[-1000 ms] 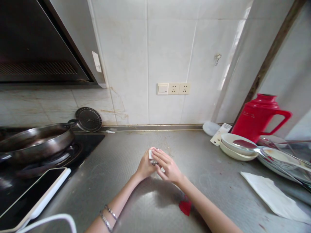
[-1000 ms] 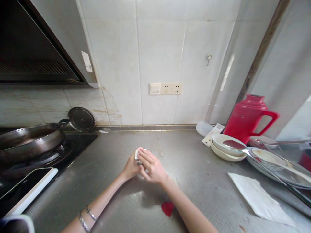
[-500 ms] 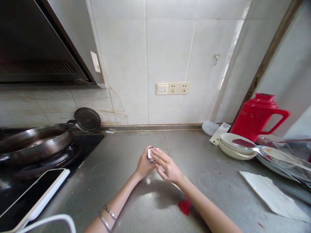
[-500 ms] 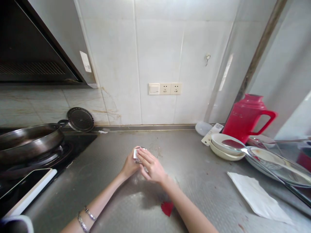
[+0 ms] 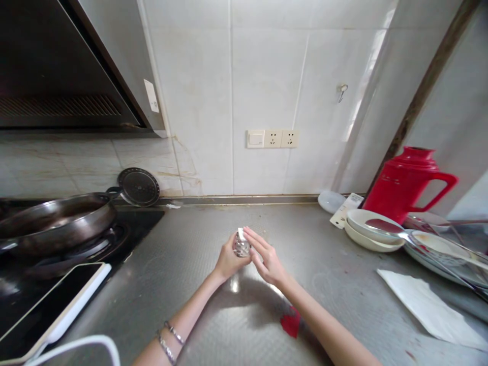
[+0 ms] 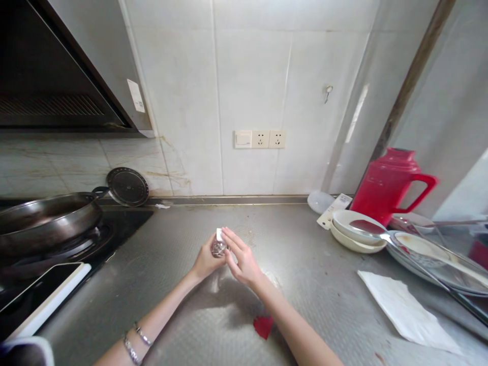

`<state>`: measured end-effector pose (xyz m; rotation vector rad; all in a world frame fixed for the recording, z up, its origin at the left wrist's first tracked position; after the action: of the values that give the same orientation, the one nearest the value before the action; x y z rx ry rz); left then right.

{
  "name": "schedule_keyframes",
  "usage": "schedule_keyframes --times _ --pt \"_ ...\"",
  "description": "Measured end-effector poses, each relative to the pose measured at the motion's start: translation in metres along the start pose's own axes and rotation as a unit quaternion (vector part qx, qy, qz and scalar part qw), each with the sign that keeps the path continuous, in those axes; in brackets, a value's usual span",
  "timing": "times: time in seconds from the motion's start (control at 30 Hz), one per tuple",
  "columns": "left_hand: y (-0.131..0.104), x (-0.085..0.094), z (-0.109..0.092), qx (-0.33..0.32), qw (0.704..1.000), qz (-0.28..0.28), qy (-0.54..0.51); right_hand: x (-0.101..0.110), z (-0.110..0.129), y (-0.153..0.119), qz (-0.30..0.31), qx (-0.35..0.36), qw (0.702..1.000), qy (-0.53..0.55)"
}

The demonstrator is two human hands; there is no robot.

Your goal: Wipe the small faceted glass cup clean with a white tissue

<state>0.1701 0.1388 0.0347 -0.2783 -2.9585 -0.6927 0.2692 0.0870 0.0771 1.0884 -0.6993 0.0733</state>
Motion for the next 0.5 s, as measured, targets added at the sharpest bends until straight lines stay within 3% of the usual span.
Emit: schedule_keyframes --times 0.13,0.27,0.37,0.5 --pt "-0.001 0.003 -0.002 0.013 1.0 -0.022 0.017 0.002 -0.015 -0.002 -0.013 -0.053 0.998 0.009" --pt "0.001 0.012 0.001 0.01 0.999 -0.047 0.008 0.004 -0.005 -0.002 -0.016 -0.022 1.0 0.013" --pt "0.001 0.012 0.0 -0.009 0.999 -0.043 0.015 0.004 0.003 -0.001 -0.013 0.002 1.0 0.015" --pt "0.0 0.004 0.0 -0.006 0.999 -0.018 0.031 0.002 -0.01 0.0 -0.017 -0.039 0.999 0.016"
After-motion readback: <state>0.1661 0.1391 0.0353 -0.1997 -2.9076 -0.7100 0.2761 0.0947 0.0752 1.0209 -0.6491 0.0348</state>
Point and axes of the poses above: each hand's wrist, its own y-axis towards the middle knuckle, its own x-axis out of the back of the hand, z = x × y, the point moved 10 cm from there along y, towards the middle knuckle, and after that the axes turned 9 degrees about -y, right-handed, at the moved point
